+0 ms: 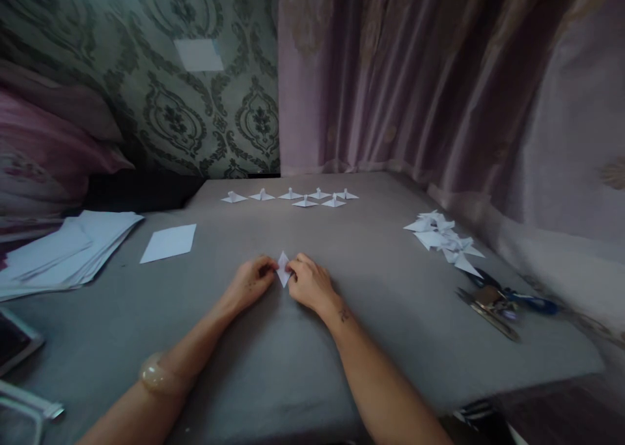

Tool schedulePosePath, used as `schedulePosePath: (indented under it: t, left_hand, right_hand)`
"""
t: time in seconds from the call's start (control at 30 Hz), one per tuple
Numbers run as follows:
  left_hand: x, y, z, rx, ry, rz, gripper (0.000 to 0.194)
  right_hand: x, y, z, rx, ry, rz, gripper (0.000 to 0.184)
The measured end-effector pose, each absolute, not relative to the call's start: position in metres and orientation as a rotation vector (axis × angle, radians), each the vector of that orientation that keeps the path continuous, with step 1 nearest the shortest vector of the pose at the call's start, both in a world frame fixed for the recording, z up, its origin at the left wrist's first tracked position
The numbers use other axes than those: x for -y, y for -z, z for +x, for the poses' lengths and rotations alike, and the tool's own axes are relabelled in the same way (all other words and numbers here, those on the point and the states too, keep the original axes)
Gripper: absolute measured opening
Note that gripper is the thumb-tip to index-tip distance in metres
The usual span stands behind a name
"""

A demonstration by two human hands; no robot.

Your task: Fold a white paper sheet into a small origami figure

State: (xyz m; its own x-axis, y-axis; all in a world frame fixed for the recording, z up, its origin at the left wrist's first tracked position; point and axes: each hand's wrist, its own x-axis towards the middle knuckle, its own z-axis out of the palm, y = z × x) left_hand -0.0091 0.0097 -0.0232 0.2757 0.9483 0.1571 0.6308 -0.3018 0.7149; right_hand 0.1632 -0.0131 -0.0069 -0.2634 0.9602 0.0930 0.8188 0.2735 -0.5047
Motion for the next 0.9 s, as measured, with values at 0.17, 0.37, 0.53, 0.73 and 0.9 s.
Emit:
schedulePosePath:
  t: [0.17, 0.37, 0.53, 0.73, 0.9]
  left_hand:
    - [-0.010, 0.024, -0.010, -1.433, -0.874, 2.016, 0.015]
    - [-0.014, 0.026, -0.010, -1.256, -0.906, 2.158, 0.008]
    - [-0.016, 0.029, -0.008, -1.234, -0.870, 2.221, 0.010]
    - [-0.022, 0.037, -0.010, -1.240, -0.826, 2.288, 0.014]
    - [-0.025, 0.036, -0.010, -1.247, -0.821, 2.203, 0.013]
  right_hand:
    - [0.013, 0.004, 0.163, 2.189, -0.515, -1.628, 0.021]
    - [0.011, 0.007, 0.162, 2.095, -0.502, -1.675, 0.014]
    - [0.009, 0.009, 0.163, 2.051, -0.567, -1.621, 0.025]
    - [0.009, 0.011, 0.162, 2.115, -0.520, -1.639, 0.025]
    - [0.004, 0.015, 0.161, 2.086, -0.572, -1.675, 0.022]
